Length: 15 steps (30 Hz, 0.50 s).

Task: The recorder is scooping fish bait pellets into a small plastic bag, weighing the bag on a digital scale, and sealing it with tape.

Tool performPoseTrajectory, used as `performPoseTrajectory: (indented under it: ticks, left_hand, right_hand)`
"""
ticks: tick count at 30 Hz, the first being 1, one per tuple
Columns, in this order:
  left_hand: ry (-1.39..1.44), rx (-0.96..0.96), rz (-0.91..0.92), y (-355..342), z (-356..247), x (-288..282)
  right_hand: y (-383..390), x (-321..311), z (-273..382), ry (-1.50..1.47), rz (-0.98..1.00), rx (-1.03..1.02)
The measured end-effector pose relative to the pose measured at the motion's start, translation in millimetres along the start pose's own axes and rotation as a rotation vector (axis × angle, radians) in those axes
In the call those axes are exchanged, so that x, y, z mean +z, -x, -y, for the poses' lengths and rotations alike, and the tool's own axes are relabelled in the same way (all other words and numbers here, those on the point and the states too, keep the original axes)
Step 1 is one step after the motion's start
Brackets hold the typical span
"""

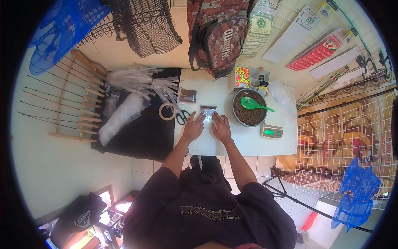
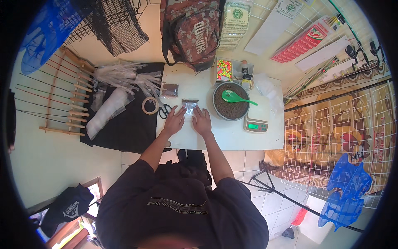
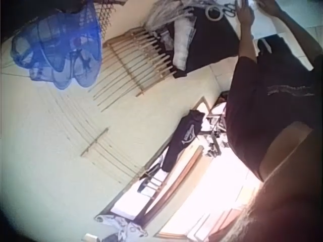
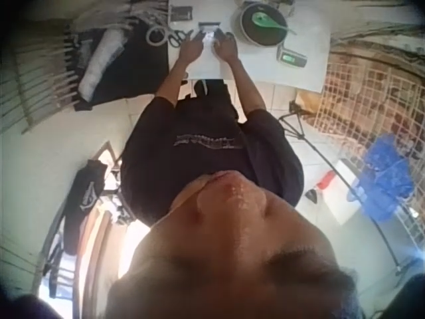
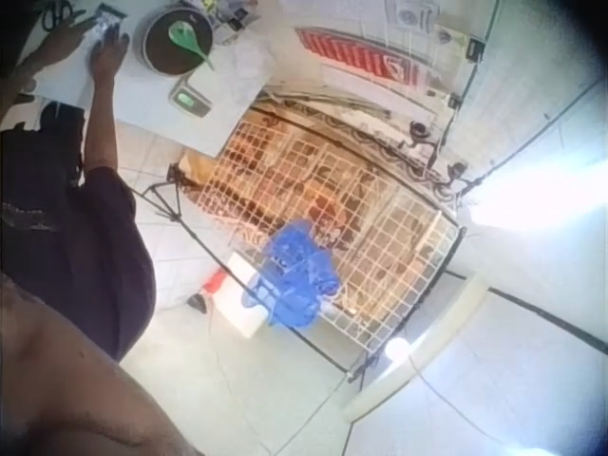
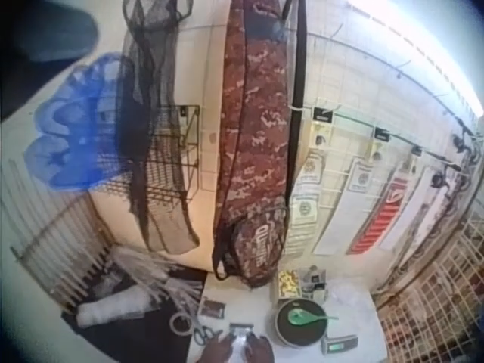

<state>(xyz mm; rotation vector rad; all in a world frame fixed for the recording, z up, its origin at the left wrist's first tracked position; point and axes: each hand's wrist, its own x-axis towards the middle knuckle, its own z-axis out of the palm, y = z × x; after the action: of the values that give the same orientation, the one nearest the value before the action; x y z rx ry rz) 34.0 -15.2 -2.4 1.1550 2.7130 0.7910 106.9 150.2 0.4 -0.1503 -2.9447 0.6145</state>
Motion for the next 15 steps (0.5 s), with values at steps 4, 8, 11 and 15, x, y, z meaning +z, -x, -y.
performPoseTrajectory:
  ticks: [4, 8, 11, 15]
  left_hand:
    - [-0.017, 0.007, -0.006, 0.8, -4.5, -7.1]
    - [-0.005, 0.02, -0.023, 2.8, -8.7, -11.4]
    - [0.027, 0.003, -0.027, 5.1, -7.4, -8.1]
    - [-0.035, 0.012, -0.08, 11.1, -8.2, -8.9]
  right_hand:
    - [1.8, 0.2, -1.0, -0.025, -0.007, 0.01]
    - [3.5, -0.2, -0.2, -0.038, 0.0, 0.008]
    - [5.0, -3.5, 2.0, -0.062, -0.026, -0.002]
    - [8.4, -6.1, 8.0, -0.061, -0.091, 0.001]
